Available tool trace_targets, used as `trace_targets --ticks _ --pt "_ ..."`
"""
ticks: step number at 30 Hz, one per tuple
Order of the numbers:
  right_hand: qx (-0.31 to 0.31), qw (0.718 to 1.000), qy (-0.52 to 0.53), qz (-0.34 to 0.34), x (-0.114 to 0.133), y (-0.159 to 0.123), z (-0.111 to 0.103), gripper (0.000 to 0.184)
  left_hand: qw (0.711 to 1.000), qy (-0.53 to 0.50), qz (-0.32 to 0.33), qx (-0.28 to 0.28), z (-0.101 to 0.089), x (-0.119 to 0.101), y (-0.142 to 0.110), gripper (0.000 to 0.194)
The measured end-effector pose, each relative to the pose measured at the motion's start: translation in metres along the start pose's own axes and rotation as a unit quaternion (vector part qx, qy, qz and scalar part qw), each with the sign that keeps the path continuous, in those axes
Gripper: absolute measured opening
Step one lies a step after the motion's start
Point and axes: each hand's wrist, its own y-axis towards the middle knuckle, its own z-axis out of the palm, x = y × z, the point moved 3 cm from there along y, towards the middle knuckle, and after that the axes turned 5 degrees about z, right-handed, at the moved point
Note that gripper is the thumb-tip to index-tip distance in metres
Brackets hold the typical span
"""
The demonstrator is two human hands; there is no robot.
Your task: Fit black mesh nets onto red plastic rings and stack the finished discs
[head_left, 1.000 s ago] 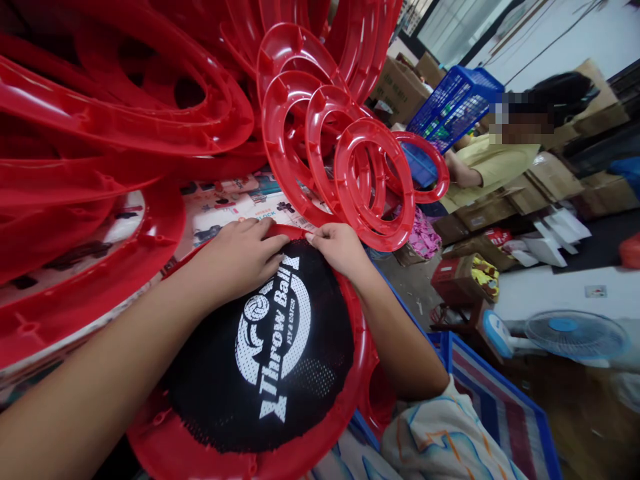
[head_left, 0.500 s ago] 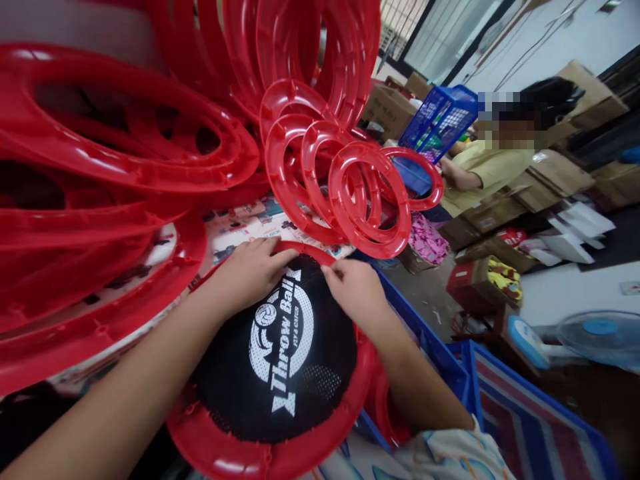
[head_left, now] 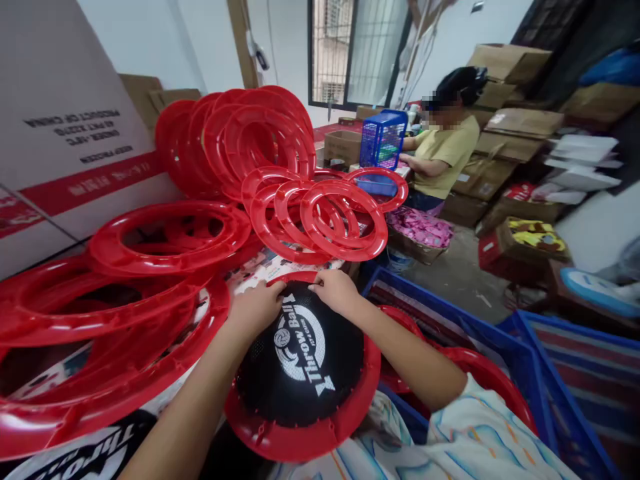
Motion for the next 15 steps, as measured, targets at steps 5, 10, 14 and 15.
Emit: trace_targets --ticks 5,10,14,15 --pt "-0.019 0.999 0.04 0.002 0.002 0.006 0.012 0.019 0.998 -0.005 0.059 -0.022 -0.002 -0.005 0.018 0.034" --pt "-0.023 0.999 0.038 -0.019 0.005 0.007 0.015 0.019 0.993 -0.072 0.091 -0.034 0.013 -0.001 0.025 0.037" --pt "-0.018 0.999 0.021 -0.028 0.005 0.011 0.013 0.022 0.986 -0.116 0.11 -0.043 0.025 0.003 0.023 0.038" --pt "-0.017 0.999 0.018 -0.03 0.005 0.014 0.012 0.021 0.985 -0.12 0.114 -0.045 0.026 0.003 0.023 0.039"
